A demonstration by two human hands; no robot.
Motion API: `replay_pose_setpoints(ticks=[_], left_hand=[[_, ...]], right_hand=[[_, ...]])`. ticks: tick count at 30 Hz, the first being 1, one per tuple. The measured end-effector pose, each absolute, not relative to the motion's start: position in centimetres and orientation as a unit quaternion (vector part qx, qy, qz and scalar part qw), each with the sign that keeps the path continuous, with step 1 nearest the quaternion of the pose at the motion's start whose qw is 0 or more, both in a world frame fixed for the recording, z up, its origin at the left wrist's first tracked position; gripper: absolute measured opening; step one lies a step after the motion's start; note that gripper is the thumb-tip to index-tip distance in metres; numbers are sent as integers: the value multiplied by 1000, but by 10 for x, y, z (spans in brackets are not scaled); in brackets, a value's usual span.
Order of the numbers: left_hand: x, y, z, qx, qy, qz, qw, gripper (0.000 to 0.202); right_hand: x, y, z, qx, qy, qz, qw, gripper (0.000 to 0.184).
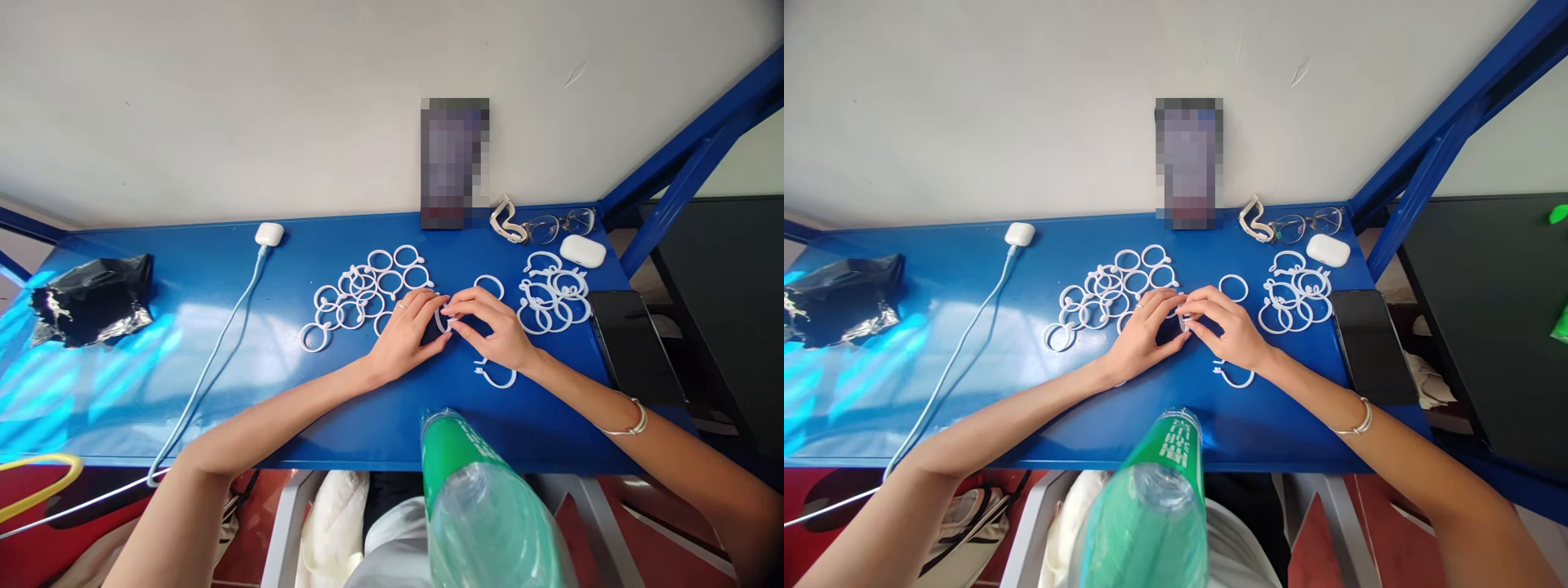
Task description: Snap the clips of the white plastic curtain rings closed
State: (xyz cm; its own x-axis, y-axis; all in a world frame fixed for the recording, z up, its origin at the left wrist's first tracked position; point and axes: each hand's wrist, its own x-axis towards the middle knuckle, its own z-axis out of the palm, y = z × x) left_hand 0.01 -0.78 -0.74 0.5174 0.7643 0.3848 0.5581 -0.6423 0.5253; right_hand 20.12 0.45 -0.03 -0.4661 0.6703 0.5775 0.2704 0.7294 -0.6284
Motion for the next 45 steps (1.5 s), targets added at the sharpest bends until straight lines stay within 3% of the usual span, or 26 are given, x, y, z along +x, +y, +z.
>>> replay_pose_setpoints(ticks=[45], left_hand=[[-1,-7,0,803,423,354,223,33]], right_hand=[[200,4,3,-377,-777,271,424,12]])
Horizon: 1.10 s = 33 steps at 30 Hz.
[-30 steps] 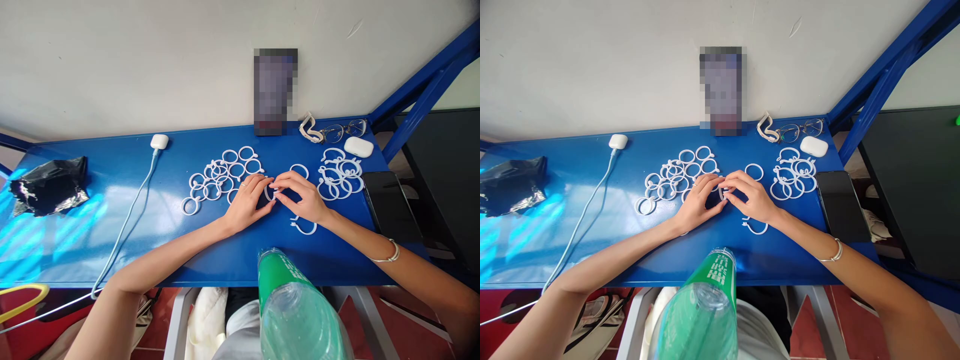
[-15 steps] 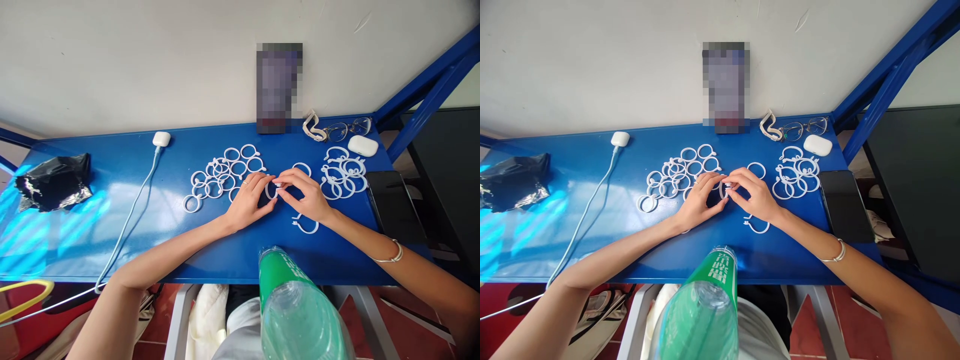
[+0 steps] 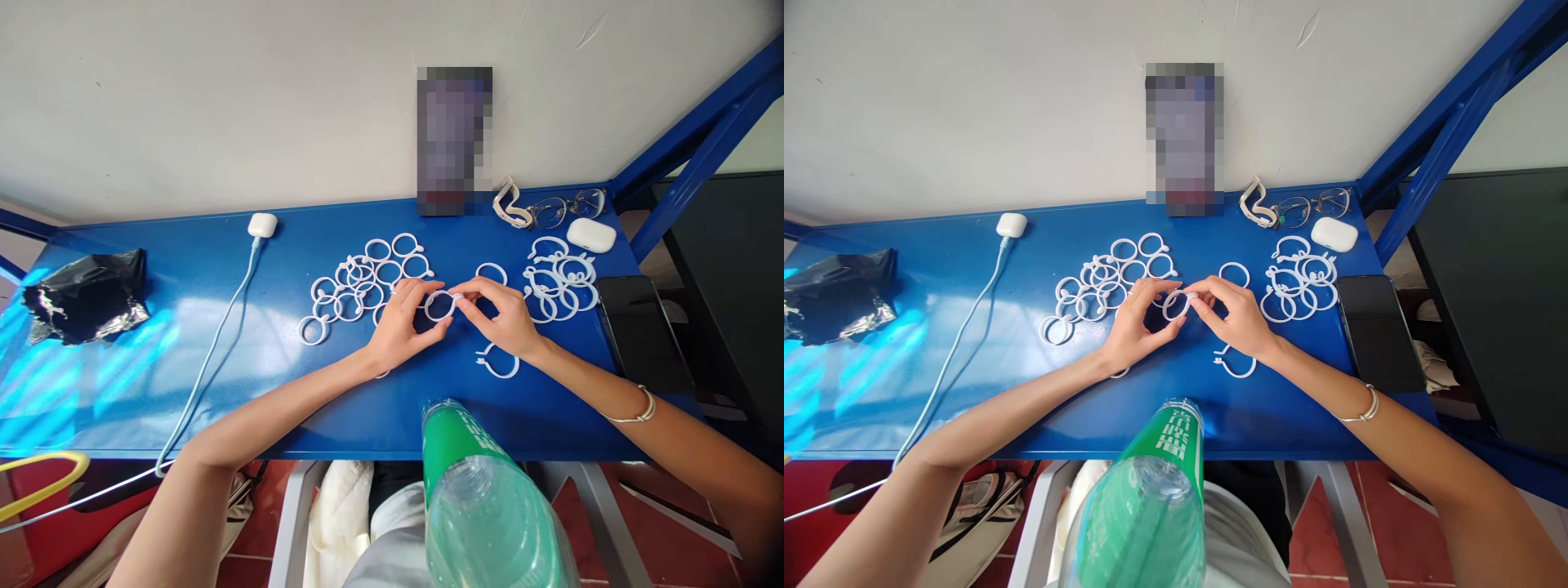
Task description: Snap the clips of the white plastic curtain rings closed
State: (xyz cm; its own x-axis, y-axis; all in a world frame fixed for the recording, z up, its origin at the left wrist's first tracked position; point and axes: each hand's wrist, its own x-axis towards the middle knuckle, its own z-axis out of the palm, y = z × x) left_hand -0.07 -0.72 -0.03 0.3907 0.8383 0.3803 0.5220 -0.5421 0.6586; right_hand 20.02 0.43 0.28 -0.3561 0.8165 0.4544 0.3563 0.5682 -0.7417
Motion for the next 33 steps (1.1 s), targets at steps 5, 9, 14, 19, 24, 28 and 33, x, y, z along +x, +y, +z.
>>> replay_pose_setpoints(ticks=[5,9,14,19,24,28,33], left_hand=[[-1,-7,1,806,416,359,220,31],[-1,-7,1,804,415,364,223,29],[0,-7,2,802,416,366,224,28],[-1,-7,1,799,417,370,226,30],[-1,-6,0,798,419,364,236,31],[-1,-7,0,799,422,360,231,33],[-1,-7,1,805,414,371,208,33]], right_hand=[[201,4,3,-382,-775,277,421,10],[200,5,4,-377,-772,283,426,9],[200,6,3,-390,-766,282,427,11],[201,6,2,-387,-764,285,431,13],[202,7,1,-387,-758,298,434,13],[203,7,0,-390,-755,307,429,16],[204,9,-1,-382,-752,321,431,16]])
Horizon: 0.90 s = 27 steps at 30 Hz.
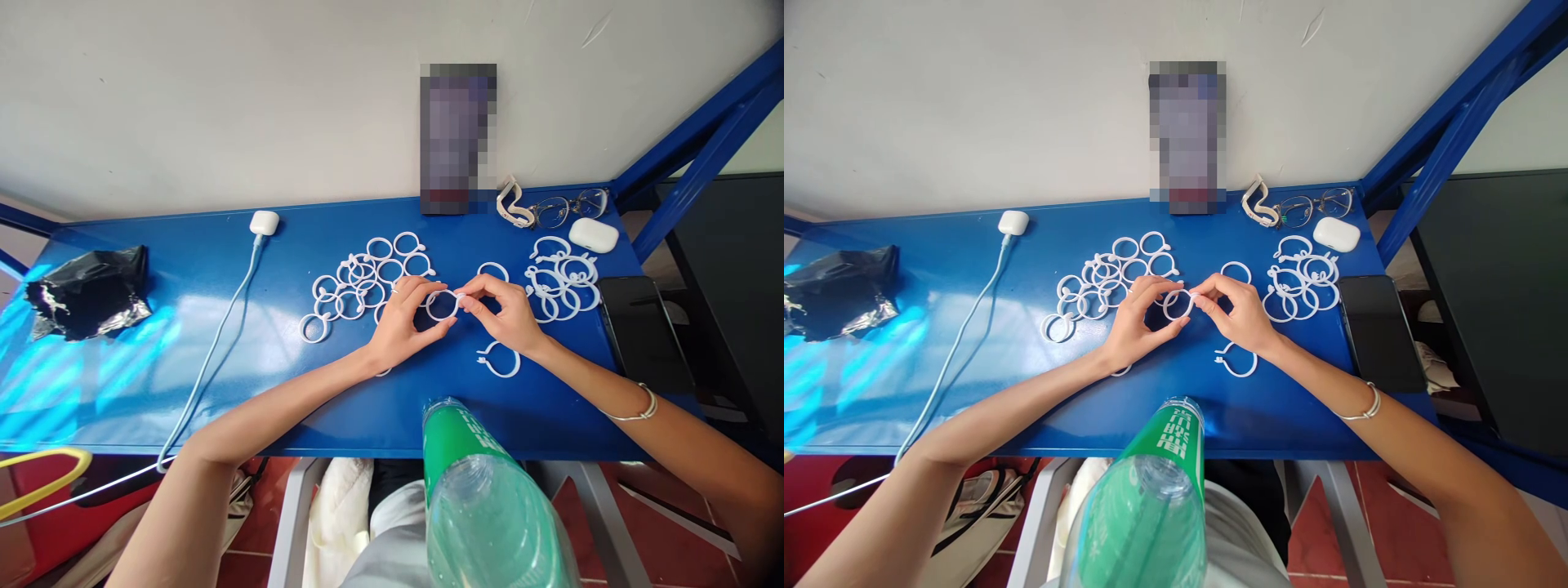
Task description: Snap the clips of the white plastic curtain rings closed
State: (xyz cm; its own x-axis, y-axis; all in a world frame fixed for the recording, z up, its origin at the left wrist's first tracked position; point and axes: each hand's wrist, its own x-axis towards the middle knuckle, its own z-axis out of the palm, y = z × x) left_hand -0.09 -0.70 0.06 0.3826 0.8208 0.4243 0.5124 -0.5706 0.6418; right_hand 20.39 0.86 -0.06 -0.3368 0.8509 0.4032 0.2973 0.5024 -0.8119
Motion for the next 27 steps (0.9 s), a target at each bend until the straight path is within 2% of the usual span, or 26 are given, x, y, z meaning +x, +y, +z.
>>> replay_pose_setpoints(ticks=[19,27], left_hand=[[-1,-8,-1,812,410,356,213,33],[-1,-9,-2,806,411,368,214,40]], right_hand=[[206,11,0,-370,-756,336,422,20],[206,12,1,-363,-753,346,426,18]])
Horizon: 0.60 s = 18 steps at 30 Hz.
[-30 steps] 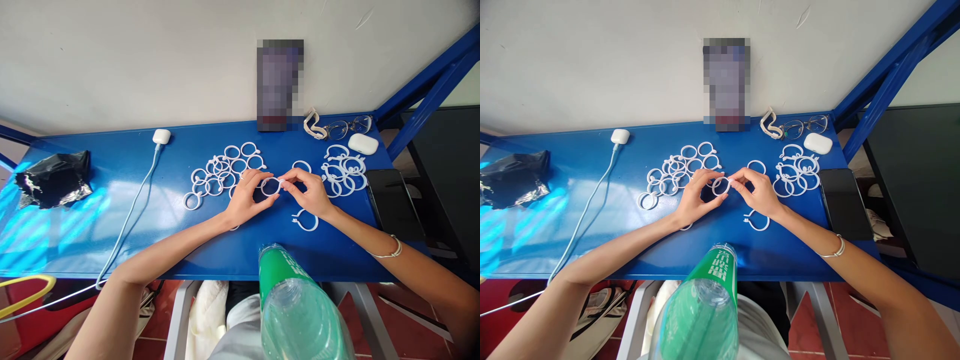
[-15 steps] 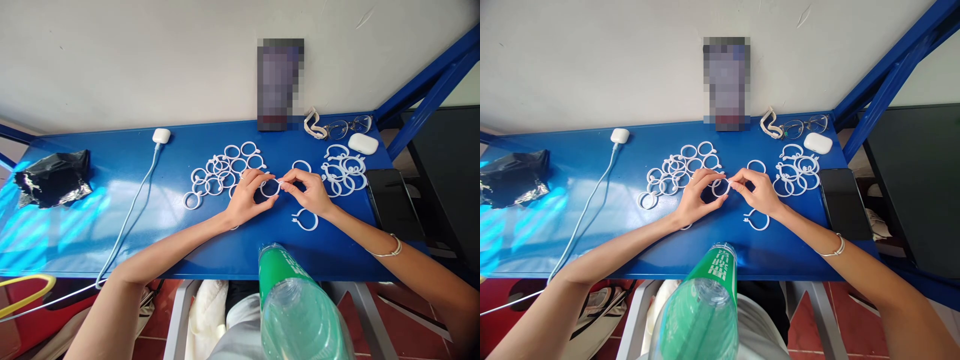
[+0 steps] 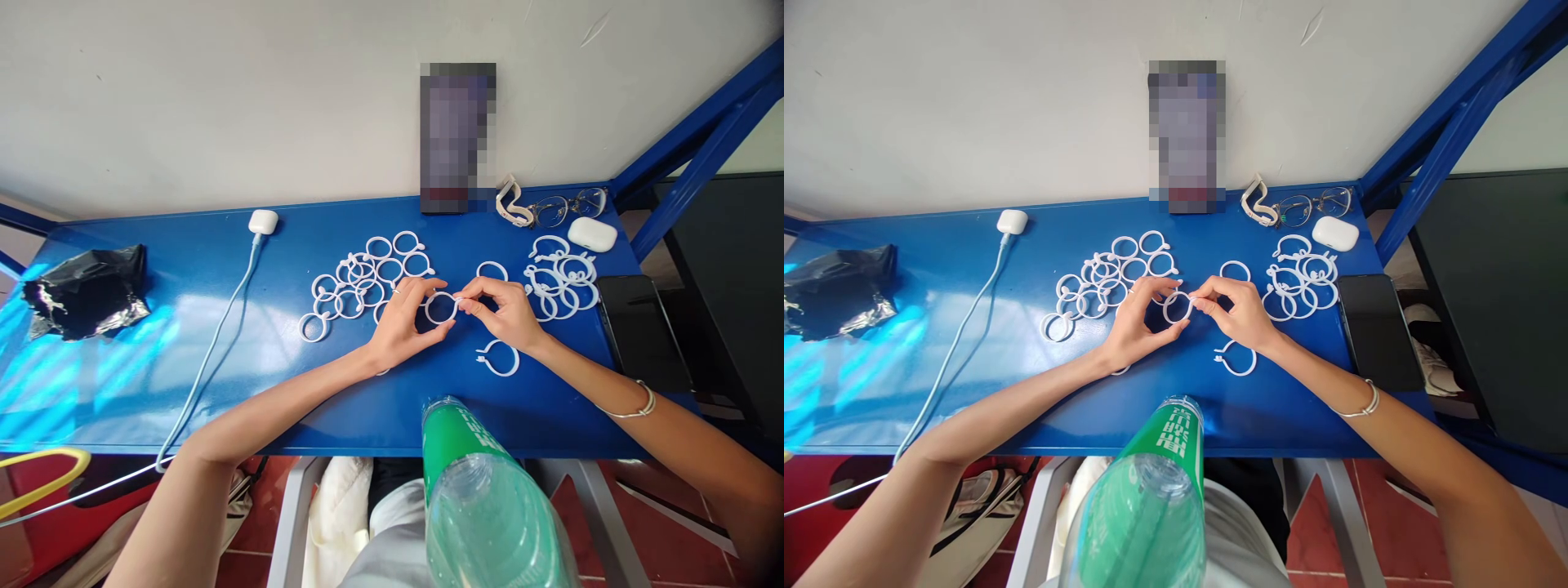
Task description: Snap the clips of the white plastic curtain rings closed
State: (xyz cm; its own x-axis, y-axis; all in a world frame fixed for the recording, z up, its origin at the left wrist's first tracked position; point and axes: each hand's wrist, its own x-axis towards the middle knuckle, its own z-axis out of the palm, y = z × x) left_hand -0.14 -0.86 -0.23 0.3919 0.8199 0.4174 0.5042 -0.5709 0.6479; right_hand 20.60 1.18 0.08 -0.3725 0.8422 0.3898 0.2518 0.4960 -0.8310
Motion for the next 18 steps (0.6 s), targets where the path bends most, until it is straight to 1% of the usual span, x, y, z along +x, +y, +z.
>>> replay_pose_setpoints(ticks=[4,12,18], left_hand=[[-1,-8,-2,803,403,380,218,42],[-1,-8,-2,803,399,386,217,40],[-1,-7,-4,806,387,395,213,31]], right_hand=[[206,12,0,-362,-748,351,432,17],[206,11,2,-372,-739,368,425,26],[206,11,1,-372,-738,371,423,27]])
